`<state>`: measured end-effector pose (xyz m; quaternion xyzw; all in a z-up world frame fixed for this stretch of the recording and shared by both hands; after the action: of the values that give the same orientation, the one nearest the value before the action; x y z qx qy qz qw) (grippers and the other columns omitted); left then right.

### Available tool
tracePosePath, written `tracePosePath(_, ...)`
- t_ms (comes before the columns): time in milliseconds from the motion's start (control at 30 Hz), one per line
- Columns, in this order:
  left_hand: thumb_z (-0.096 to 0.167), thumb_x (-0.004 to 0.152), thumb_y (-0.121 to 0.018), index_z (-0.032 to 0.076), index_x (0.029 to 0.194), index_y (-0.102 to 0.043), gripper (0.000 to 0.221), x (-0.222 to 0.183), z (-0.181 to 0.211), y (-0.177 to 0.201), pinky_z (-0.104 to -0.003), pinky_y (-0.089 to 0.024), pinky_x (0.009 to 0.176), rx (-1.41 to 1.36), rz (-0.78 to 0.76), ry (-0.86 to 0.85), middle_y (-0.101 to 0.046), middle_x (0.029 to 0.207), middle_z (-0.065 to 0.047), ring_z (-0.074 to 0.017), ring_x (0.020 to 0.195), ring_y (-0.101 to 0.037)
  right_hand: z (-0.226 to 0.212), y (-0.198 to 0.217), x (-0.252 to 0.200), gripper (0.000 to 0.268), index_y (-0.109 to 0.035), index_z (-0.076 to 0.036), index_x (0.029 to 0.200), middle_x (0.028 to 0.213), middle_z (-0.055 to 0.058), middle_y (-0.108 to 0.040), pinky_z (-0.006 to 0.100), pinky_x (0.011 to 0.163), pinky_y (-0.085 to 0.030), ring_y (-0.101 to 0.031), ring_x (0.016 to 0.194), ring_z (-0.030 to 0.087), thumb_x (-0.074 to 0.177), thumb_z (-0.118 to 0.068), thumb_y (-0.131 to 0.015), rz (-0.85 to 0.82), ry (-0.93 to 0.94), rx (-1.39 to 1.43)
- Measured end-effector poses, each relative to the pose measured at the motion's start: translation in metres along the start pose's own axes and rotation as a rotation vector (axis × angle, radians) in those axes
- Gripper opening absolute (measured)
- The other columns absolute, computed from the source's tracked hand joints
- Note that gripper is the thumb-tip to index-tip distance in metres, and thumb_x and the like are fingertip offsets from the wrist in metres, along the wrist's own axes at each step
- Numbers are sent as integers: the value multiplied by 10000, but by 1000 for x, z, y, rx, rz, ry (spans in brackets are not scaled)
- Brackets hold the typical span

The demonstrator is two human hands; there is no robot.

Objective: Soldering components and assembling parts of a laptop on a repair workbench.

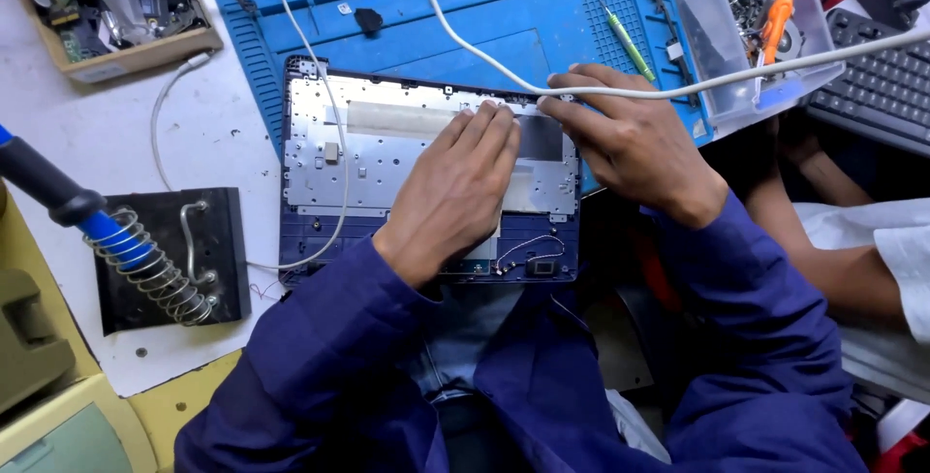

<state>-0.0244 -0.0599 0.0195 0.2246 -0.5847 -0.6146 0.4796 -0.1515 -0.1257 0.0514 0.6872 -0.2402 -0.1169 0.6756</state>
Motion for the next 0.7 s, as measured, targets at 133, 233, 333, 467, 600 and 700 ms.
tracePosePath(133,43,995,-301,-54,1372,-615,500,1,2,-4,-497,-427,1157,23,8,8,-619,1356,-272,-377,1345,-578,-5,-8,9,250,-725,-99,1273,1304,157,-694,481,959,-514,-601,1320,379,1043,-92,-630,-11,21,9)
tracePosePath(233,20,984,-296,-61,1370,-613,506,0,6,-1,-493,-434,1150,59,-4,23,-621,1351,-277,-374,1334,-588,-9,-12,5,273,-725,-97,1292,1295,174,-695,496,942,-521,-605,1317,386,1040,-106,-620,-35,4,20)
tracePosePath(333,25,982,-300,-75,1378,-600,506,1,8,1,-506,-438,1147,75,5,19,-614,1356,-289,-386,1331,-588,-6,-14,-6,320,-697,-116,1338,1373,168,-663,524,958,-516,-581,1342,394,1023,-154,-654,-31,-24,20)
tracePosePath(467,66,958,-332,-43,1355,-631,509,4,15,-1,-521,-425,1152,130,-24,65,-625,1348,-268,-405,1327,-584,-12,-7,-14,355,-677,-150,1373,1414,134,-629,508,1003,-501,-568,1353,382,1022,-204,-658,0,-62,31)
tracePosePath(600,103,971,-426,23,1361,-664,464,1,29,19,-550,-387,1169,296,-20,191,-631,1386,-203,-409,1363,-538,-29,-6,-15,380,-667,-148,1388,1385,112,-649,468,1040,-486,-574,1354,344,1008,-143,-651,11,-33,38)
tracePosePath(700,162,962,-462,35,1368,-664,471,-1,25,13,-629,-331,1173,256,-51,239,-598,1440,-194,-452,1366,-512,-36,-10,-8,357,-663,-134,1355,1365,100,-665,445,1066,-488,-588,1357,321,999,-103,-649,62,-56,108)
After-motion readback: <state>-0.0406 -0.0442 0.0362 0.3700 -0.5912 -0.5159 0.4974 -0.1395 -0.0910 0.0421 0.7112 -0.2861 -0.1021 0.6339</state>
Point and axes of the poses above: each hand's wrist, its own x-axis towards the middle knuckle, its own y-axis out of the back of the hand, z = x × y, the point moved 7 cm from there along x, towards the middle knuckle
